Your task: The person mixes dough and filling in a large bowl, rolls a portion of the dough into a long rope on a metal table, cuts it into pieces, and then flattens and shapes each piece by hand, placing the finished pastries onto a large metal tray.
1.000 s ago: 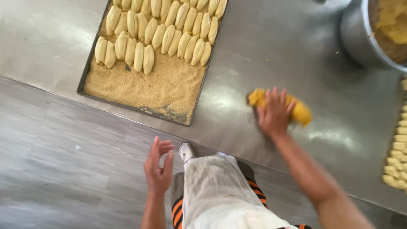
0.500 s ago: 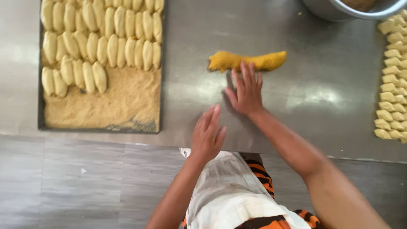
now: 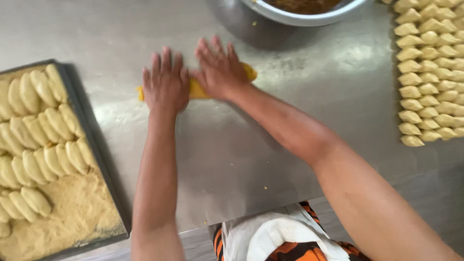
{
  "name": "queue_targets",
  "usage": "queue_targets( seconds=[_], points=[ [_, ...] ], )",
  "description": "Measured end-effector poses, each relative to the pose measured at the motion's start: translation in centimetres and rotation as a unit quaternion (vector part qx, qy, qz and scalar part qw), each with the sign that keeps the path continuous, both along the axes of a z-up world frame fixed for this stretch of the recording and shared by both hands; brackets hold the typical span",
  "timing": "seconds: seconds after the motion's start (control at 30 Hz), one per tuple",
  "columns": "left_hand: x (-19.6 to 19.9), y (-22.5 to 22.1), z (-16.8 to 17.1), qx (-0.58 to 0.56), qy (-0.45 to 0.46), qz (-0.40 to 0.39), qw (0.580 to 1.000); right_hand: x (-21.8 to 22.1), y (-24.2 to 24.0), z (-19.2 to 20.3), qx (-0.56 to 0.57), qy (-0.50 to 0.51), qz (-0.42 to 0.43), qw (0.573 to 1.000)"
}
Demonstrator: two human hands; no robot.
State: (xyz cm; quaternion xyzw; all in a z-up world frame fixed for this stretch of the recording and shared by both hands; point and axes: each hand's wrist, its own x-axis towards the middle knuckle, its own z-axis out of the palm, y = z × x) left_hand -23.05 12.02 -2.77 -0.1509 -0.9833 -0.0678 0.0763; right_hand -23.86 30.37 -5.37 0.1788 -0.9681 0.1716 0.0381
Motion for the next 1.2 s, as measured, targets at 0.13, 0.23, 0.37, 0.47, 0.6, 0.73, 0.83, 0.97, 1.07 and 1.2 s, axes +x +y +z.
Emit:
queue_targets(
  seconds=[0.13,0.23,0.37,0.47,0.6,0.73,0.83,0.97,1.07,1.2],
  points=[
    [12.1,-0.7,1.9,-0.018,-0.032,-0.074,0.997,11.4,3.8,1.1,0.009,-0.060,0.090,0.994],
    [19.8,-0.4,3.4,0.029,-0.116,-0.038,0.992,20.6,5.4,2.0,-0.047,-0.065,0.118,0.990],
    [18.4,-0.4,0.9,-0.022,-0.082,-0.033,0.996,21.0,5.0,0.2,0.057,-0.018,0.070,0.996],
    [9.5,-0.7,-0.5,-0.054,-0.066,-0.042,0.995,11.7,4.6,-1.2,0.003,-0.049,-0.014,0.999],
    [3.9,-1.8,-0.5,-0.040,-0.029,-0.065,0.997,3.8,4.4,-0.7,-0.006,-0.003,-0.142,0.990],
    [11.7,-2.4,0.3,-0.014,-0.034,-0.177,0.984,13.5,3.2,0.1,-0.010,-0.051,-0.128,0.990],
    [19.0,-4.3,1.8,0.010,-0.076,-0.206,0.975,23.1,2.4,-0.5,-0.054,0.053,-0.080,0.994],
    [18.8,-4.8,0.8,-0.185,0.011,-0.208,0.960,28.9,3.6,-1.9,-0.066,0.087,-0.180,0.978],
    [16.0,-5.4,-0.9,-0.116,-0.030,-0.242,0.963,25.8,7.1,-2.6,-0.037,0.063,-0.243,0.967],
    [8.4,-4.4,-0.3,-0.240,-0.021,-0.242,0.940,22.9,9.4,-0.6,-0.086,0.025,-0.186,0.979]
  ],
)
